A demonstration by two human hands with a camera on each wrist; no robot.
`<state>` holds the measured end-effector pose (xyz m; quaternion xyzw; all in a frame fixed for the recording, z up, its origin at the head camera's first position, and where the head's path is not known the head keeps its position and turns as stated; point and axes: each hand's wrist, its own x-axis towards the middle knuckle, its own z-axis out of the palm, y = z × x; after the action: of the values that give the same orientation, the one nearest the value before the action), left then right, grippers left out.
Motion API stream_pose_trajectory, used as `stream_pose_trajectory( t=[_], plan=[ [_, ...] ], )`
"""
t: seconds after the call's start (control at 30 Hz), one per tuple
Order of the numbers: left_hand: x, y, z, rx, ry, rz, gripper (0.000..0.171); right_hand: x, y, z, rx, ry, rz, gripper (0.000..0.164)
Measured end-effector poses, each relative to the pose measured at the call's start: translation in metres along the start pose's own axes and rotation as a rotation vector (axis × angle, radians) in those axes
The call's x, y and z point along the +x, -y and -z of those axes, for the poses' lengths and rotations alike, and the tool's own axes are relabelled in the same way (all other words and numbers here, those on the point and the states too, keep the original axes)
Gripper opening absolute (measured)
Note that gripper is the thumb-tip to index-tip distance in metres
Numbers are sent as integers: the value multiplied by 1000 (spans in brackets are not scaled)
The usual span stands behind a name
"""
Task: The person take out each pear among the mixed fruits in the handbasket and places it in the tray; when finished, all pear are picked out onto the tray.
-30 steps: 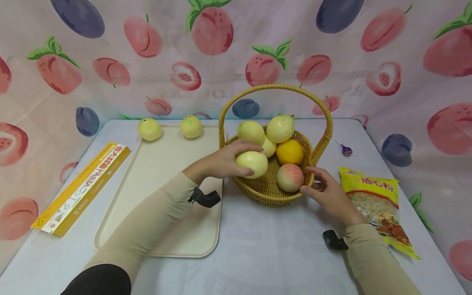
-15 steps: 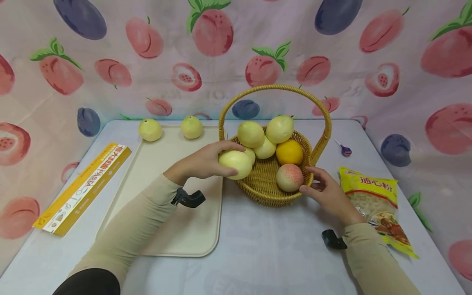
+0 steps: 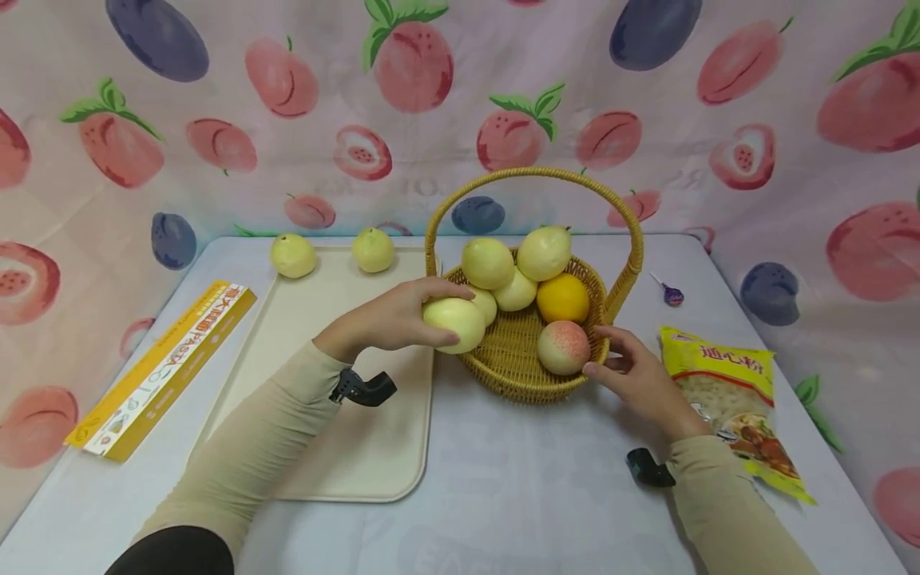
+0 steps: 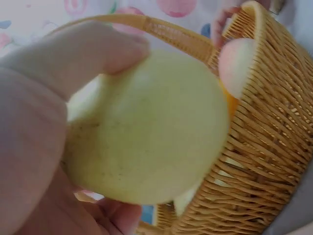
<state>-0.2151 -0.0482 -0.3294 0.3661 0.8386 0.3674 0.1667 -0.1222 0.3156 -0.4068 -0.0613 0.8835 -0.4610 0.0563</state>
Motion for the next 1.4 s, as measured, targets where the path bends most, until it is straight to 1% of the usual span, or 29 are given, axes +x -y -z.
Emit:
stream_pose_trajectory(
  t=[0.1,0.23,0.3,0.33,0.47,0.6,0.7,0.83,0.93,1.03,1.2,1.3,1.4],
  plan=[
    [-4,-5,4,70,19,-17,59,-1,1,-1,3,4,-6,64],
    [-7,-12,10,171,45,-24,59,-1,3,0,8,6,-15,65],
    [-7,-13,12,192,50,-16,59,0,2,1,4,4,-18,66],
    [-7,-13,12,186,52,-12,59,0,2,1,5,3,-17,66],
    [-4,-10,8,98,31,8,61,1,0,1,0,3,-13,66],
    [-2,-3,1,0,0,26,61,0,0,1,8,9,-8,65],
    [-1,1,-5,-71,-5,28,61,-1,0,1,10,10,0,64],
    [-1,6,-13,-201,-9,31,64,-1,1,0,8,7,17,63],
    [0,10,-19,-273,-31,24,66,-1,0,0,9,5,24,63],
    [1,14,-23,-300,-66,11,65,-2,0,-1,11,1,19,63],
    [3,19,-30,-329,-116,18,68,-1,1,-1,9,-3,6,64],
    [3,21,-31,-343,-124,20,71,-1,1,-1,11,0,12,64],
    [2,22,-31,-337,-111,12,73,-1,1,-1,10,-1,28,63]
  ],
)
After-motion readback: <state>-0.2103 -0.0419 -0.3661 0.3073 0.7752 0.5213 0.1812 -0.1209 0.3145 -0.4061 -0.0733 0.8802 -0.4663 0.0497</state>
